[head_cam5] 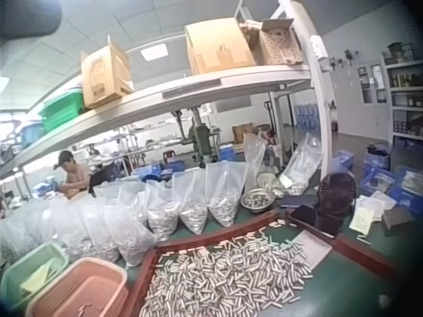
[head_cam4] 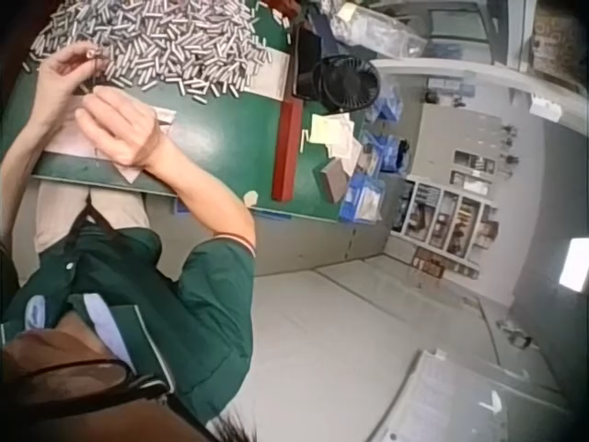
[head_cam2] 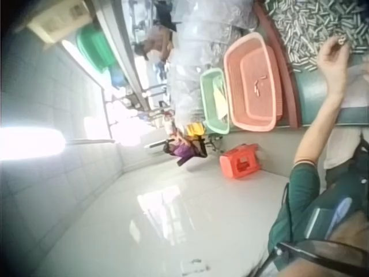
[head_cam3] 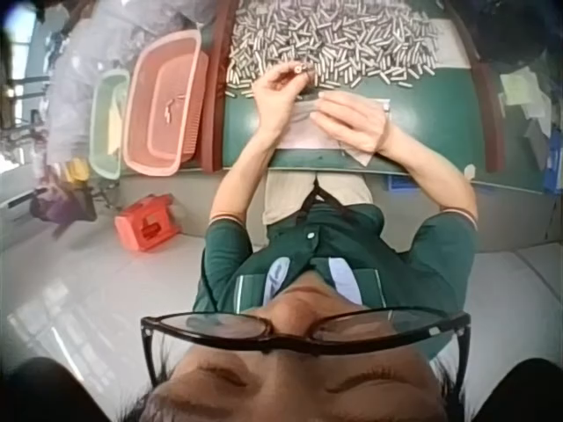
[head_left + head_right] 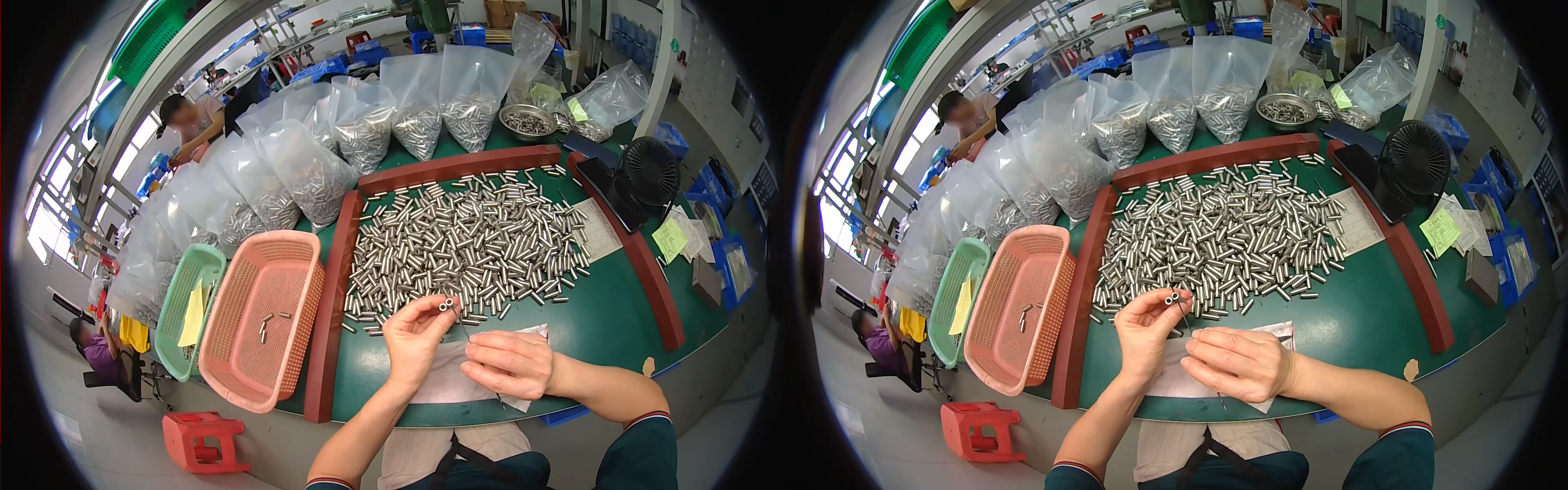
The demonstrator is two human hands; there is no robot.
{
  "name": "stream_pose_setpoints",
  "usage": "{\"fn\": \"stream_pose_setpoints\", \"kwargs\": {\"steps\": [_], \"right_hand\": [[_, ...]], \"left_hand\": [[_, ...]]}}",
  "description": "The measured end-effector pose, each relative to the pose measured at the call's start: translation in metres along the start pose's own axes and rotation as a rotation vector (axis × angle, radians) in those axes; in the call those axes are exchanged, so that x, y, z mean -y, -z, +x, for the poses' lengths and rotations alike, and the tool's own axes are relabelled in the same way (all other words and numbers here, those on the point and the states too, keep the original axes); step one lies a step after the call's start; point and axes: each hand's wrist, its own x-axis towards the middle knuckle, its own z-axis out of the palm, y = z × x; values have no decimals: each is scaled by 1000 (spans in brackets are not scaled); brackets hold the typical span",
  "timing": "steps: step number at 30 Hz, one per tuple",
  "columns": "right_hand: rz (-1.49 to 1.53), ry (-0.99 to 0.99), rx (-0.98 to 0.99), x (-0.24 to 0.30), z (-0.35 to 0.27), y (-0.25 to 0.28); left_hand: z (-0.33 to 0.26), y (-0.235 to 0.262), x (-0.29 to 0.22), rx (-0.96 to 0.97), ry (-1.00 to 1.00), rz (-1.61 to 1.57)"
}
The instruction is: Manually inspecting small metal pins or cylinders on a workbench and sorting them into bins.
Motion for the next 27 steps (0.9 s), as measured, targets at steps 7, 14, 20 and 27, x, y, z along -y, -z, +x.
{"fn": "stream_pose_setpoints", "kwargs": {"steps": [7,14,20,27], "right_hand": [[19,-8,-13,-2,-1,-4],[73,52,-63,8,4,8],[1,-26,-24,-4,-2,14],[5,-122,145,-3,0,26]], "left_hand": [[3,0,-1,-3,-43,-12],[6,11,-14,-162,-229,250],[-44,34,-41,-115,-351,627],[-146,70,-70,-286,-52,684]]}}
